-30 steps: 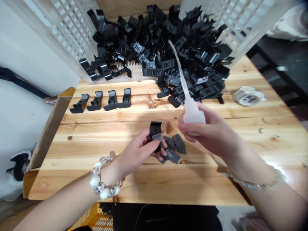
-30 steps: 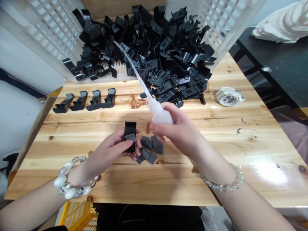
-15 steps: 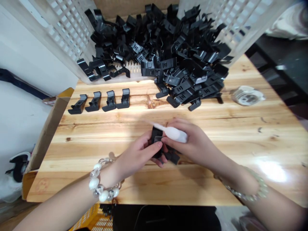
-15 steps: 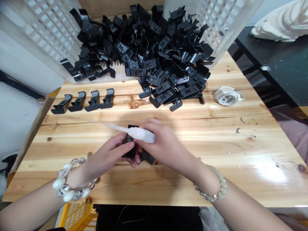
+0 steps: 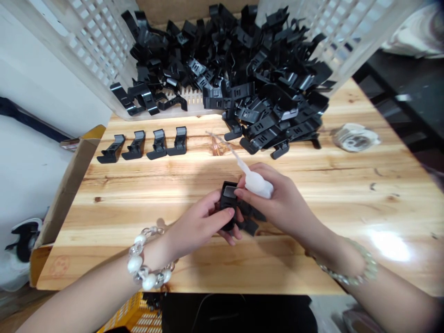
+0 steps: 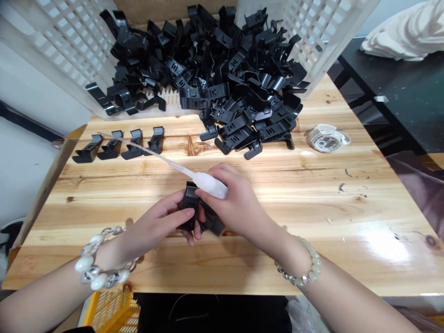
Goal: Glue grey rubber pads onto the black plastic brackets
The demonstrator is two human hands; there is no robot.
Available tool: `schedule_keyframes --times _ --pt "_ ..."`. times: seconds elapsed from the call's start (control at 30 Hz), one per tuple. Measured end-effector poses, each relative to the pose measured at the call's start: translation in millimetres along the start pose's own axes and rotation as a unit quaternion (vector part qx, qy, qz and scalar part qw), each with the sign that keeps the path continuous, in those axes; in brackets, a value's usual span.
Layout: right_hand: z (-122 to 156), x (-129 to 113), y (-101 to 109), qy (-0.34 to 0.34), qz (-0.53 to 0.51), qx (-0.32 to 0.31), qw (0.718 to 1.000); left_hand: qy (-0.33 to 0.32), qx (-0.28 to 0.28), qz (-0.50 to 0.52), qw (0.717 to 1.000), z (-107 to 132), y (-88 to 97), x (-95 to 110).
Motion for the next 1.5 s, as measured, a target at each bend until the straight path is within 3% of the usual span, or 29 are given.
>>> schedule_keyframes --times 0.67,0.77,0.9,1.0,1.5 --pt "3.4 1.5 -3.9 0.066 0.079 0.015 0.995 0.0 0.0 -0.003 1.0 -0.2 -0.1 -3.7" --pt "4.3 3.4 -5.6 0.02 0.059 0.014 0.998 -0.006 0.003 -0.008 1.0 -0.3 -0.6 -4.1" --pt "5.3 8.3 -9.3 -0.086 -0.067 -0.025 0.994 -0.013 0.016 -0.028 0.999 -0.5 -2.0 -4.1" --pt "5.0 8.9 -10.2 -0.124 -0.123 -0.043 0.984 -0.022 0.02 -0.045 0.999 -0.2 -3.4 -4.6" --pt "4.3 6.3 -6.5 -0.101 -0.066 -0.031 0.992 -0.028 0.029 -0.083 0.996 0.7 -4.0 -6.1"
Point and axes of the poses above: each hand's wrist, its own z-axis away from the middle knuckle, its own y-axis out of the back of the hand, x = y × z, the point moved 2 cm from there along -z, towards the middle knuckle, and after that the axes turned 3 degrees about -x, right-handed, at the moved point
